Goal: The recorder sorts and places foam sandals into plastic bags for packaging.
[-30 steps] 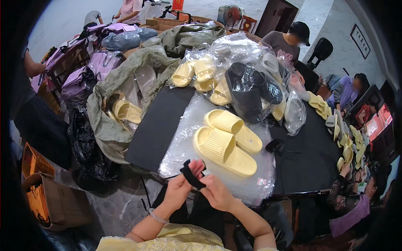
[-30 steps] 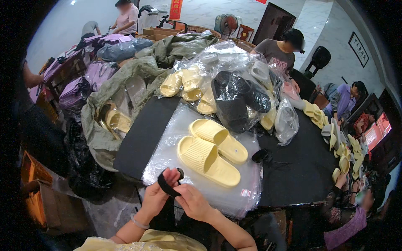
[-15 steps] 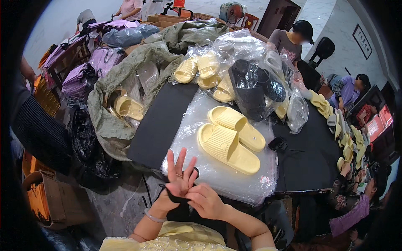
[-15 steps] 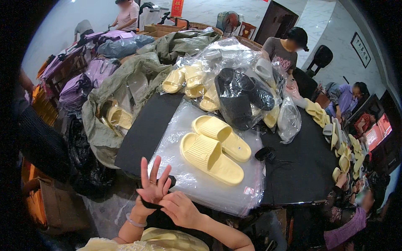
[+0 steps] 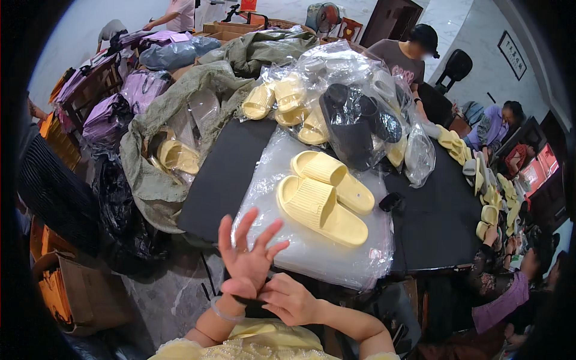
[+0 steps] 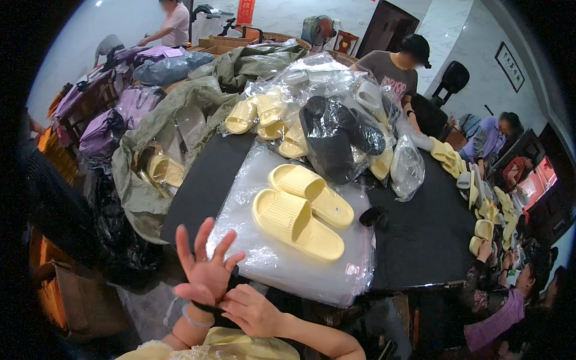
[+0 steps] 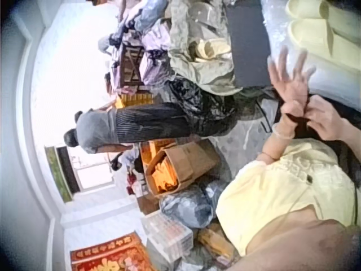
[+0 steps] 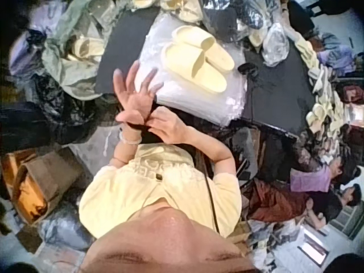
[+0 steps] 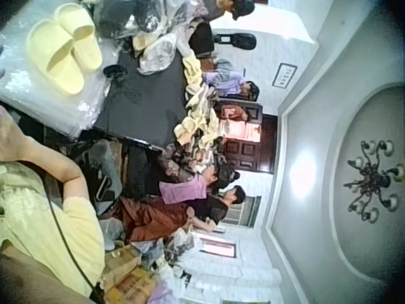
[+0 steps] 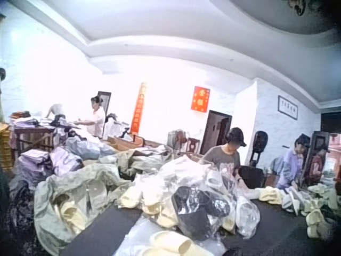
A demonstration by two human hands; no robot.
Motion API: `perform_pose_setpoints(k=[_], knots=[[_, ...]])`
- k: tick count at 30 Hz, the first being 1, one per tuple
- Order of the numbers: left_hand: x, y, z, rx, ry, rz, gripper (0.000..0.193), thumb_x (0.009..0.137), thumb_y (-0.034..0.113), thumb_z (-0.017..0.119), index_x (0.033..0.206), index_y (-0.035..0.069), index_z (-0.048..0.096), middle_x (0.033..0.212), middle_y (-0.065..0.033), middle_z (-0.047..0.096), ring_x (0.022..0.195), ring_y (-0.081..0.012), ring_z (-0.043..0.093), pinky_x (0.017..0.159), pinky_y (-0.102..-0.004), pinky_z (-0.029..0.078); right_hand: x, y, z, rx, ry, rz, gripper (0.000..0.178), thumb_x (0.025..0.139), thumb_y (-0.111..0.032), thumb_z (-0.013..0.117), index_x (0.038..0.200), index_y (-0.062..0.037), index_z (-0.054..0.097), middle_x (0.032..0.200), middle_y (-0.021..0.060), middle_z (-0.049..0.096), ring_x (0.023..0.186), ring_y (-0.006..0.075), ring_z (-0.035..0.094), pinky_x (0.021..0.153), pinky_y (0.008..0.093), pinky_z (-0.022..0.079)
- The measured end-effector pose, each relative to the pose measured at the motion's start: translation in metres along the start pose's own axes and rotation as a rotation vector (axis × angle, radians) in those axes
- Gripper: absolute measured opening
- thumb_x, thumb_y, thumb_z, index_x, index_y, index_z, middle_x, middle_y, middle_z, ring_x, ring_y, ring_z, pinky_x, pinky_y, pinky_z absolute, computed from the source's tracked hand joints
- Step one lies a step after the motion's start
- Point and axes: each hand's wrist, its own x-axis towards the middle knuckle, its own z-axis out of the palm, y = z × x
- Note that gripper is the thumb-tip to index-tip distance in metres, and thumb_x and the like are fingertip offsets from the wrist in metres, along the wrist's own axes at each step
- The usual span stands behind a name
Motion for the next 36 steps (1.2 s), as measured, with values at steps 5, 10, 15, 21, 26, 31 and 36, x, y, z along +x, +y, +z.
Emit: perform_pose_setpoints(k=[5,10,15,21,26,31,36], knots=[[0.001,-0.007,0.005,-0.869,-0.043,-0.207,0.092,0.070,0.054,0.063,0.142,0.014,0.022,0.143,-0.0176,0.025,0.126,-0.0376,0.037,0.105,-0.0511,0.031,0.005,-0.013,-0.007,-0.081,-0.021,-0.071,0.022,0.072,-0.010,0.065,0.092,-0.0030,0.058,0.088,0.0081,0.053,0.079,0.0271,0.050,0.071,0.0361,0.044],[0.025,0.020,0.023,0.306,-0.531,-0.259,0.082,0.067,0.054,0.068,0.125,0.000,0.047,0.122,-0.0160,0.053,0.106,-0.0314,0.056,0.093,-0.0452,0.043,-0.004,-0.016,-0.004,-0.151,0.010,-0.096,0.016,0.072,-0.011,0.063,0.085,-0.0036,0.058,0.089,0.0095,0.054,0.082,0.0283,0.051,0.073,0.0381,0.043],[0.035,0.032,0.029,0.898,-0.124,-0.102,0.063,0.094,0.052,0.029,0.100,-0.004,0.059,0.101,-0.0180,0.062,0.092,-0.0259,0.060,0.083,-0.0354,0.045,-0.015,-0.015,0.010,-0.231,-0.238,-0.091,0.020,0.073,-0.010,0.062,0.090,-0.0015,0.057,0.092,0.0111,0.056,0.085,0.0288,0.053,0.077,0.0380,0.044],[0.018,0.036,0.047,-0.097,-0.024,-0.526,0.024,0.093,0.025,0.048,0.093,0.003,0.056,0.086,-0.0121,0.053,0.079,-0.0248,0.055,0.072,-0.0367,0.046,-0.035,-0.011,0.009,0.145,-0.124,0.057,0.025,0.077,-0.008,0.062,0.102,-0.0055,0.062,0.096,0.0099,0.058,0.089,0.0288,0.057,0.080,0.0378,0.045],[0.002,0.049,0.072,-1.259,-0.161,-0.757,0.011,0.091,0.018,0.052,0.089,0.010,0.060,0.070,-0.0002,0.058,0.048,-0.0155,0.054,0.064,-0.0312,0.044,-0.070,-0.005,0.007,0.464,-0.168,-0.005,0.022,0.080,-0.006,0.061,0.101,-0.0059,0.063,0.103,0.0124,0.061,0.095,0.0315,0.057,0.087,0.0415,0.043],[-0.024,0.021,0.070,-0.854,-0.434,-0.798,0.023,0.093,0.015,0.048,0.091,-0.002,0.063,0.070,-0.0067,0.054,0.061,-0.0148,0.051,0.061,-0.0256,0.040,-0.079,-0.022,-0.030,0.696,-0.120,0.196,0.015,0.084,-0.018,0.057,0.082,-0.0031,0.061,0.082,0.0125,0.060,0.073,0.0239,0.059,0.066,0.0298,0.045],[-0.020,0.033,0.067,-0.682,-0.679,-0.807,0.027,0.096,0.017,0.043,0.096,-0.003,0.061,0.078,-0.0066,0.058,0.064,-0.0135,0.054,0.066,-0.0254,0.041,-0.084,-0.008,-0.067,0.610,0.256,0.673,0.011,0.086,-0.006,0.055,0.092,-0.0004,0.062,0.094,0.0098,0.062,0.071,0.0136,0.061,0.062,0.0255,0.048]])
